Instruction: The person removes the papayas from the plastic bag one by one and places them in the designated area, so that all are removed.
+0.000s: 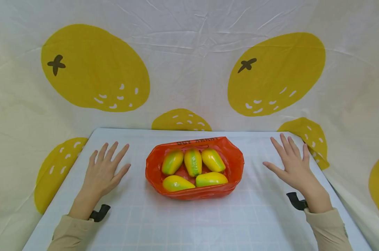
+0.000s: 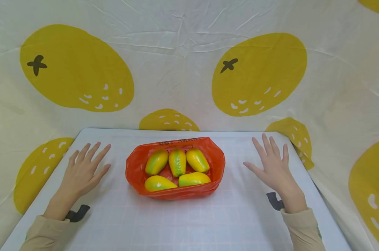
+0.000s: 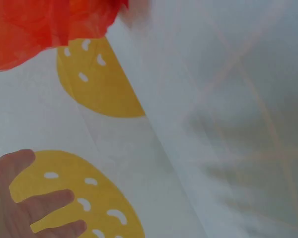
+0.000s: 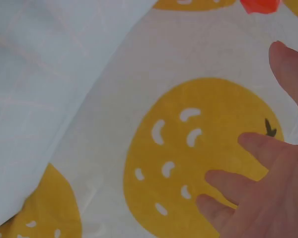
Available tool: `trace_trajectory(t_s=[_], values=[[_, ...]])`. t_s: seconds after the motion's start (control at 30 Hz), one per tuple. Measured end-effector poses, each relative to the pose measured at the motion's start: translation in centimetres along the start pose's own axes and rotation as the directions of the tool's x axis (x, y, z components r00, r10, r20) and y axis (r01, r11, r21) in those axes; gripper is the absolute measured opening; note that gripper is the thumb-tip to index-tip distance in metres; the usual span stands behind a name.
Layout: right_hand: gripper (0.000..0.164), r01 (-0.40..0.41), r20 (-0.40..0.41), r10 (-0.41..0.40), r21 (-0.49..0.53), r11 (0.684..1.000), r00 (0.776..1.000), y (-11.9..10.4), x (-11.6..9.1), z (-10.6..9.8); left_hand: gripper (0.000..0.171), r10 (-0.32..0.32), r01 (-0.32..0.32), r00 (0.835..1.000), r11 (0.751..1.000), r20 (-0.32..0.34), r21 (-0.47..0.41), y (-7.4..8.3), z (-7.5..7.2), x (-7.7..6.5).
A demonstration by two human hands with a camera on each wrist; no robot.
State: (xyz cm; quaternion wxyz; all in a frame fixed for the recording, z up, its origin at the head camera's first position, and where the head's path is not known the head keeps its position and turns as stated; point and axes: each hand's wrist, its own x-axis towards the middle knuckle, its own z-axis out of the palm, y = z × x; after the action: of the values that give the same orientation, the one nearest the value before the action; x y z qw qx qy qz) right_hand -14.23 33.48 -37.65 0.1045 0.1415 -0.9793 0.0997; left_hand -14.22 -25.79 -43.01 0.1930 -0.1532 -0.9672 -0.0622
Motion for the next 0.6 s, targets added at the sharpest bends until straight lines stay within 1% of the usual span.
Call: trace_trajectory(t_s=[0.17, 0.27, 0.43, 0.53, 0.6], values=[[0.087, 0.022, -0.044, -0.021, 0.021, 1.0, 0.999, -0.6, 0.0, -1.0, 0.065, 0.003, -0.008, 0.999, 0.993, -0.042, -0.114, 0.7, 0.1, 0.1], [0.085, 0.04, -0.079, -0.038, 0.028, 0.999, 0.996, -1.0, 0.1, -1.6, 0.063, 0.018, -0.035, 0.996, 0.982, -0.093, -0.188, 1.1, 0.3, 0.3], [0.084, 0.056, -0.121, -0.052, 0.035, 0.998, 0.991, -1.6, 0.2, -2.2, 0.058, 0.052, -0.112, 0.977, 0.949, -0.205, -0.295, 1.6, 0.6, 0.7], [0.084, 0.057, -0.143, -0.05, 0.045, 0.997, 0.988, -2.0, 0.2, -2.5, 0.056, 0.061, -0.148, 0.967, 0.926, -0.248, -0.347, 1.8, 0.7, 0.9], [0.085, 0.056, -0.16, -0.047, 0.05, 0.997, 0.986, -2.3, 0.3, -2.8, 0.055, 0.065, -0.164, 0.964, 0.91, -0.259, -0.381, 1.9, 0.8, 1.0]])
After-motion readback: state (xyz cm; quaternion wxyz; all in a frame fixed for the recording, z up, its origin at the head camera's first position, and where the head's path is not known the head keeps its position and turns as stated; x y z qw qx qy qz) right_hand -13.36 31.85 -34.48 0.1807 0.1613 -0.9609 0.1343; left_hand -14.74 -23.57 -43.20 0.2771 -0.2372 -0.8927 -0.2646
